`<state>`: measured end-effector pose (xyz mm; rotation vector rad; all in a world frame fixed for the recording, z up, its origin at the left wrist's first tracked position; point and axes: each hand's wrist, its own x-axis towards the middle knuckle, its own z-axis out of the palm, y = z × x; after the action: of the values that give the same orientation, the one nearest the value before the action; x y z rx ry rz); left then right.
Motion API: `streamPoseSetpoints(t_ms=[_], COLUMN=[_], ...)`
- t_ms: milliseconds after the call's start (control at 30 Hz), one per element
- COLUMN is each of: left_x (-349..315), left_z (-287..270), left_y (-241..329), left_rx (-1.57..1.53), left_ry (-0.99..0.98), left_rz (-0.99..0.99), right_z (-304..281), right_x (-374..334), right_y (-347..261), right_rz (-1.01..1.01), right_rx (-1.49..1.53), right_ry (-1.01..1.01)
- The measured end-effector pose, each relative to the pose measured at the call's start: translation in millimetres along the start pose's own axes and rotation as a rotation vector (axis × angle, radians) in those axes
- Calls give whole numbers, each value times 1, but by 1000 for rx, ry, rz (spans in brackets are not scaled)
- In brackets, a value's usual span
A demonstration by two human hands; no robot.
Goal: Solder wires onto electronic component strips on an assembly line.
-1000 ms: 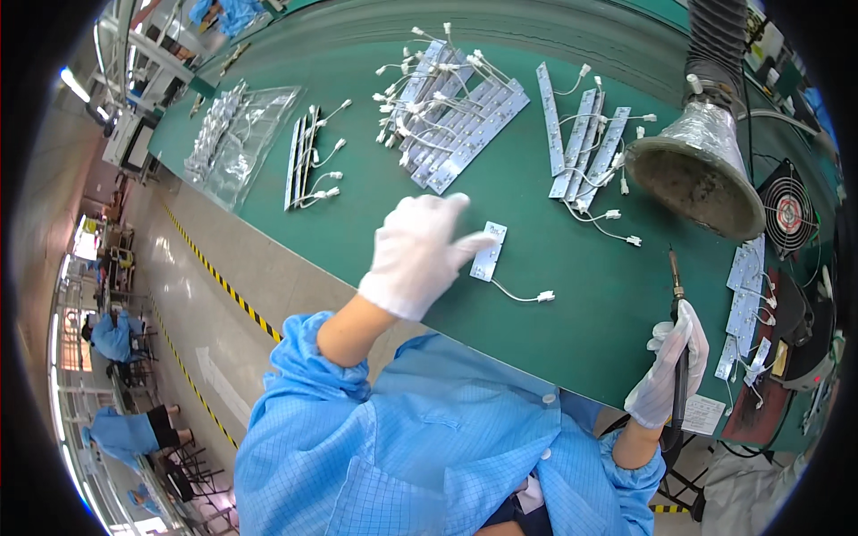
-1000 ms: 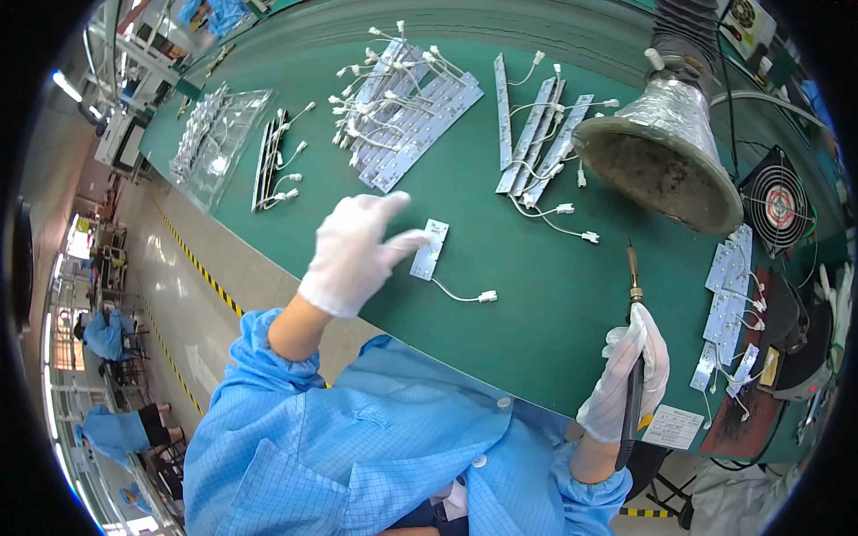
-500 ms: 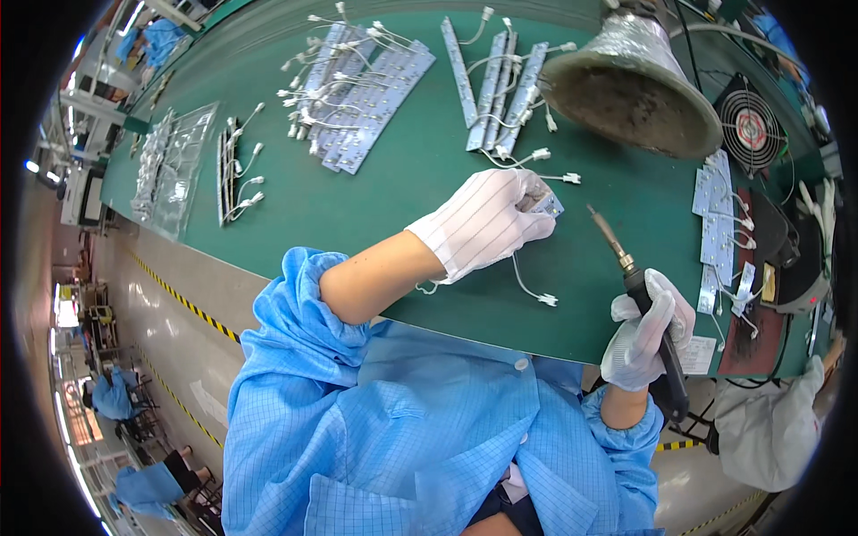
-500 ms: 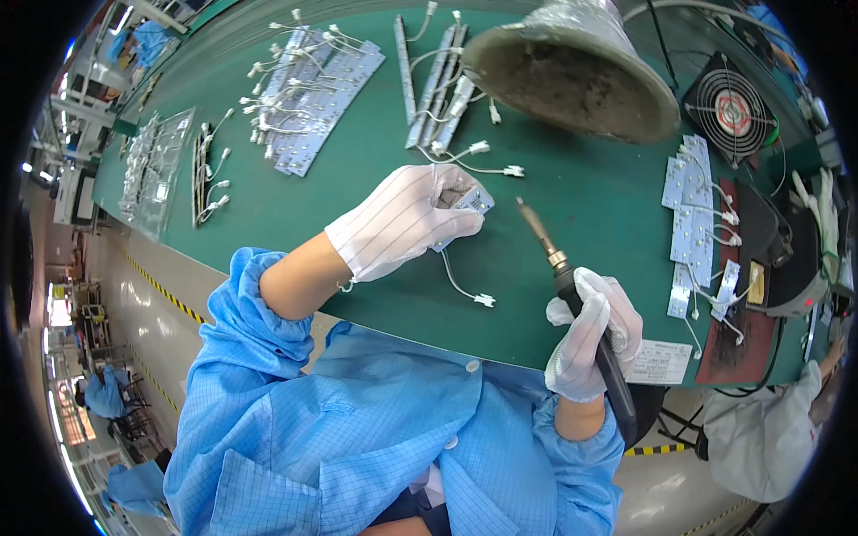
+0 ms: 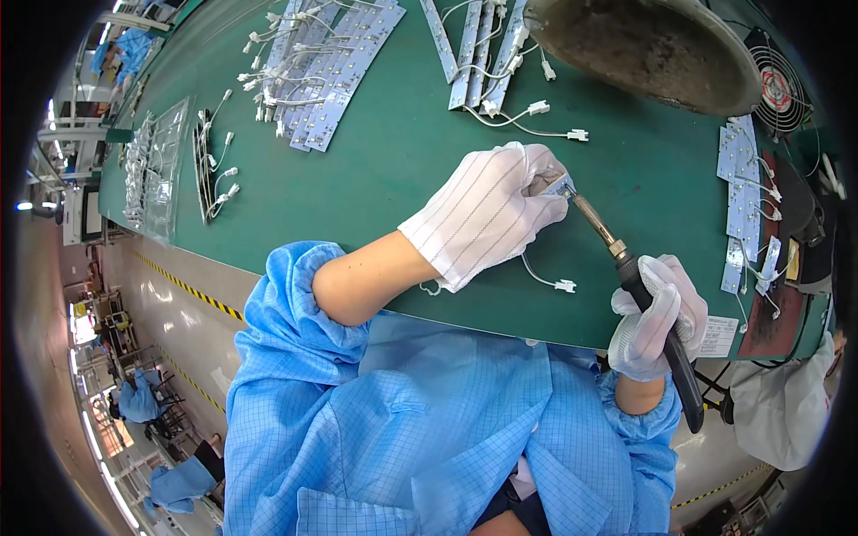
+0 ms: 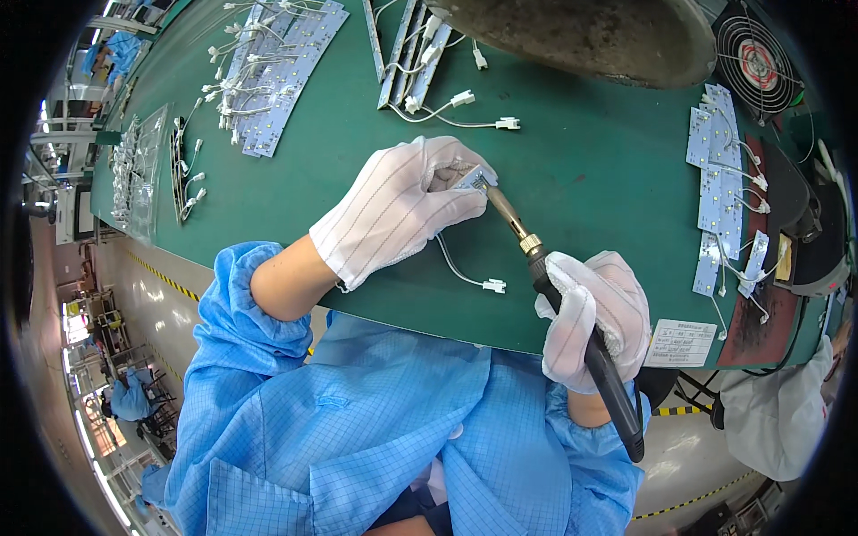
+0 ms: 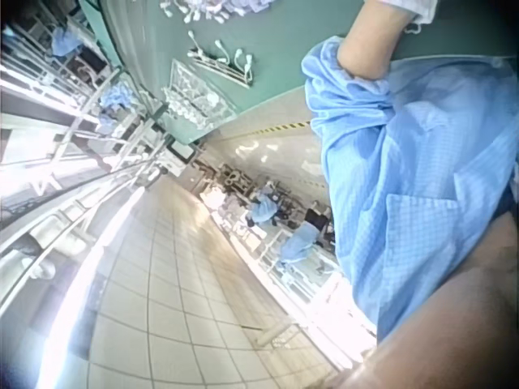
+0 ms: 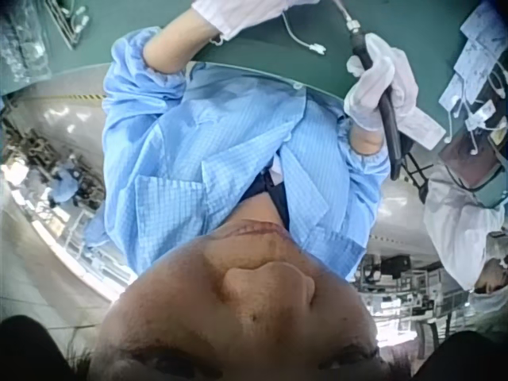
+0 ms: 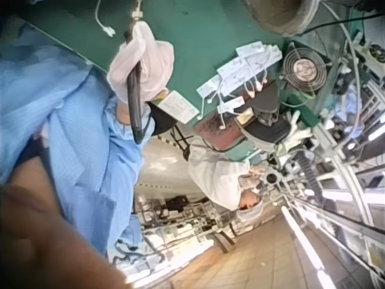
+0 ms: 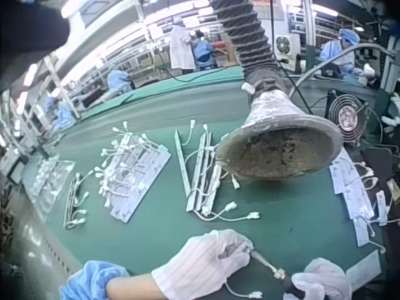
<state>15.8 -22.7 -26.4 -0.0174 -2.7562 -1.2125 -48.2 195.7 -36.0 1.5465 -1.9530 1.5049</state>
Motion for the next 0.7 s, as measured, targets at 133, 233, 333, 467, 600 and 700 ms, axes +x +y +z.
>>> streamPoseSetpoints(t_ms=[133, 233, 333, 467, 600, 700], left_x=[1, 2, 1, 1, 2, 2], left_z=[1, 0, -1, 0, 0, 0], left_y=[2, 7, 6, 2, 3, 5], left_rx=[13, -37, 6, 12, 67, 102], left_ry=[-2, -14, -20, -24, -34, -20], left_rz=[-13, -133, -81, -114, -108, -51], right_z=[-2, 0, 1, 3, 2, 2], right_x=[0, 0, -2, 0, -2, 0], right_y=[-5, -3, -3, 0, -5, -2], right_rz=[113, 69, 80, -39, 121, 93], right_rx=[89, 63, 94, -24, 102, 88], right_ry=[-24, 19, 28, 32, 33, 27])
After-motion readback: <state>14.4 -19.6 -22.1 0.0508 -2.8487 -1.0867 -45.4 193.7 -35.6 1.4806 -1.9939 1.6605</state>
